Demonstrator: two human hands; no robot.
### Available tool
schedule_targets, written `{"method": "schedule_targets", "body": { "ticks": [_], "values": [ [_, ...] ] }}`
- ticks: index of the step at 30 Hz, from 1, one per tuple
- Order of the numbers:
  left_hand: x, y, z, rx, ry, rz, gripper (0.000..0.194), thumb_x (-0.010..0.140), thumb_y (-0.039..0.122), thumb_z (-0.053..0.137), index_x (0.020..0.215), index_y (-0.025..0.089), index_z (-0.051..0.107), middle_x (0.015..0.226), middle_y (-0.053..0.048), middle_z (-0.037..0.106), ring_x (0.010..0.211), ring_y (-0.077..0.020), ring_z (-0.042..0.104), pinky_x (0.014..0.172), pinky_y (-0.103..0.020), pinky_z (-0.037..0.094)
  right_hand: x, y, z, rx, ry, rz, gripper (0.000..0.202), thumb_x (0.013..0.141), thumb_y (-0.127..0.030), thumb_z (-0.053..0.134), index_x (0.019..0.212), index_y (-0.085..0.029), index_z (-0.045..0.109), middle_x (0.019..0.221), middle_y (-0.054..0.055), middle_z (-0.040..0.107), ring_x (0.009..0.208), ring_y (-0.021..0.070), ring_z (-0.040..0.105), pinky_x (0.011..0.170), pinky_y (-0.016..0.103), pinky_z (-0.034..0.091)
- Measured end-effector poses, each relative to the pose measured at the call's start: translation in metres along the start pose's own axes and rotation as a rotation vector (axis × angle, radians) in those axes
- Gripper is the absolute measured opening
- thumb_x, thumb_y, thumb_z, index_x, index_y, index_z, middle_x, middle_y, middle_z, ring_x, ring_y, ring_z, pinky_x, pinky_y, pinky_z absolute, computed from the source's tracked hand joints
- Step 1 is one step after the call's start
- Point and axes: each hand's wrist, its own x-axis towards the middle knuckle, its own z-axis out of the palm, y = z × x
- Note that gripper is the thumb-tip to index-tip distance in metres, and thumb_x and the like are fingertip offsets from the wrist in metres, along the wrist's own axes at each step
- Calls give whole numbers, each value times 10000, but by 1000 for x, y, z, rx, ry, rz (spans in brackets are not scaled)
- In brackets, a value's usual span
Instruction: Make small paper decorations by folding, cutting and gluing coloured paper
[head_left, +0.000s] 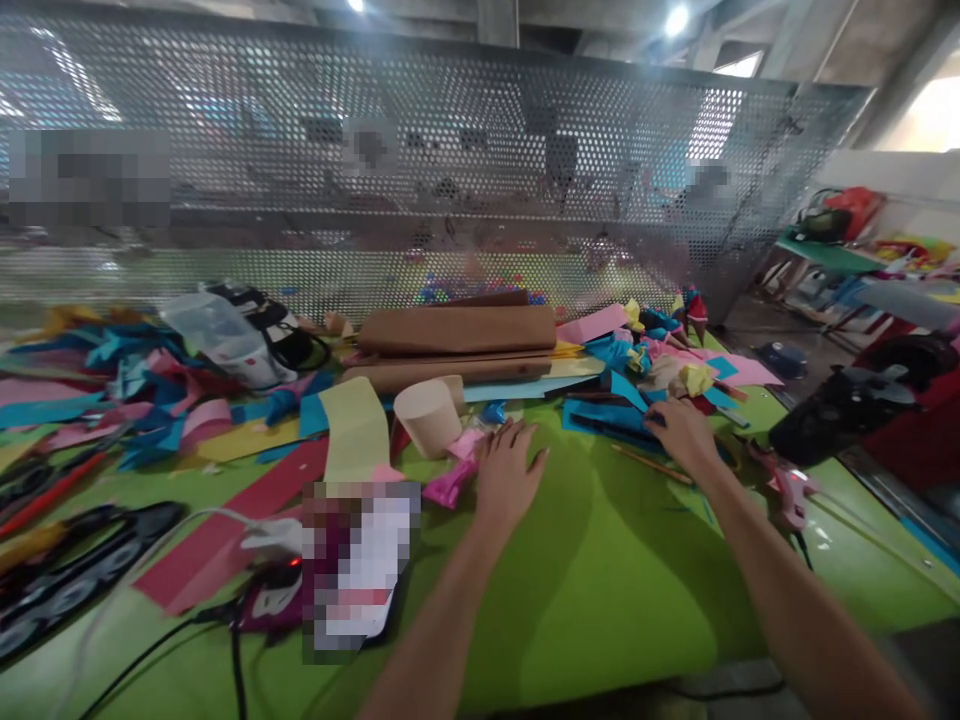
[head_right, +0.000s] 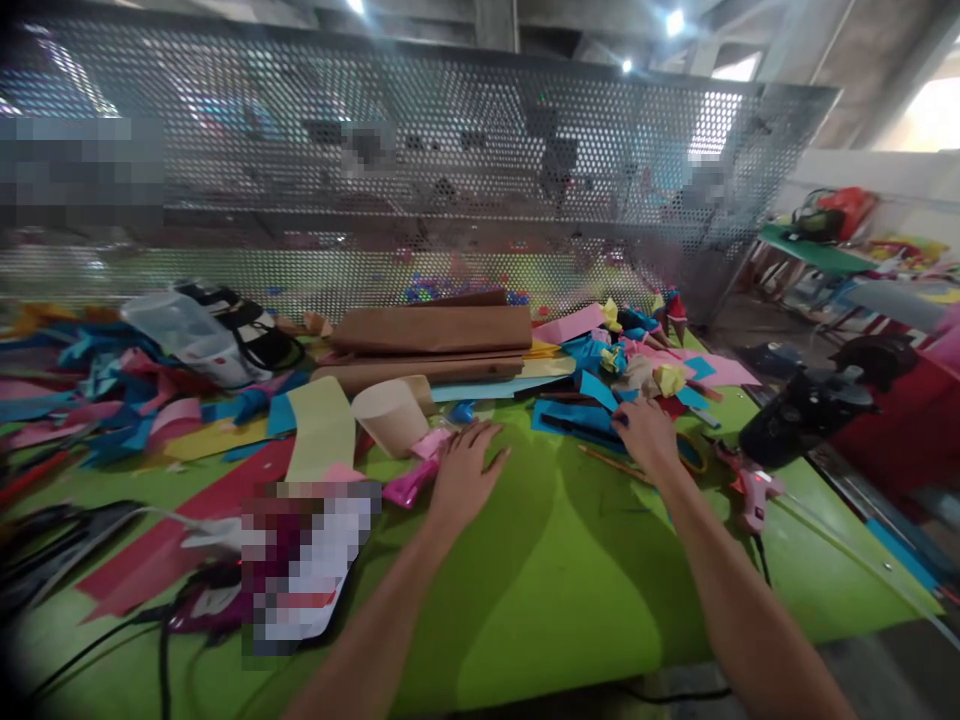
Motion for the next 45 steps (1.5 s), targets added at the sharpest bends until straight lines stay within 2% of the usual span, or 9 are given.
{"method": "schedule_targets", "body": {
  "ticks": [8, 15, 20, 24, 28, 32, 39, 42, 45],
  "values": [
    [1, 2, 0, -48, 27, 42, 298, 964, 283, 557, 1250, 214, 604, 1325, -97, 649, 1308, -297, 540, 1132, -525, 391, 6, -14, 8, 173, 102, 6, 161, 905, -311, 606, 869, -234, 743, 928, 85, 741, 966, 292, 613, 817, 379, 430],
    [-1, 5, -1, -153, 46, 7, 317, 973, 283, 550, 1279, 211, 589, 1305, -102, 658, 1256, -285, 583, 1080, -503, 459, 3, -20, -13, 469, 295, 18, 300, 946, -457, 531, 955, -203, 691, 967, 92, 724, 931, 259, 624, 854, 359, 445],
    [-2, 6, -1, -281, 38, -29, 435, 993, 408, 512, 1393, 239, 513, 1353, -137, 636, 1205, -303, 626, 1019, -532, 508, -8, -28, -7, 655, 200, -3, 362, 922, -527, 547, 902, -188, 674, 763, 32, 682, 675, 190, 598, 614, 282, 439],
    [-2, 7, -2, -282, -7, 35, 478, 986, 440, 512, 1427, 254, 492, 1379, -121, 622, 1271, -293, 586, 1060, -534, 485, -15, -39, 4, 707, 71, -65, 305, 902, -469, 583, 956, -197, 711, 820, 26, 727, 718, 192, 647, 642, 275, 481],
    [-6, 16, 1, -220, -72, 233, 451, 981, 399, 520, 1418, 285, 523, 1440, -80, 590, 1362, -272, 510, 1137, -517, 422, -17, -47, 9, 647, 13, -101, 240, 892, -402, 591, 970, -227, 736, 883, 27, 761, 789, 219, 685, 704, 303, 507],
    [-11, 28, 10, -153, -168, 340, 513, 973, 451, 519, 1466, 308, 491, 1547, -88, 490, 1444, -303, 423, 1160, -563, 379, -10, -43, 12, 501, 68, -67, 232, 921, -361, 552, 998, -244, 738, 977, 54, 772, 945, 261, 679, 836, 352, 496],
    [-14, 31, 16, -101, -306, 302, 591, 977, 492, 491, 1527, 292, 407, 1608, -108, 400, 1488, -301, 362, 1200, -565, 310, -4, -20, 5, 195, 170, 67, 386, 963, -280, 494, 1307, -202, 649, 1225, 165, 686, 1155, 361, 580, 953, 476, 444],
    [-14, 29, 16, -99, -290, 281, 577, 977, 500, 486, 1511, 286, 434, 1589, -113, 429, 1475, -304, 385, 1192, -567, 326, -11, -26, -1, 106, 152, -7, 452, 987, -273, 471, 1430, -252, 556, 1348, 150, 615, 1241, 356, 520, 1028, 491, 392],
    [-14, 28, 14, -98, -275, 273, 559, 979, 499, 485, 1487, 264, 472, 1571, -130, 451, 1445, -317, 428, 1174, -580, 350, -17, -39, 1, 45, 43, -159, 359, 1019, -309, 452, 1318, -319, 650, 1256, 84, 680, 1153, 285, 586, 1004, 420, 418]
  ]
}}
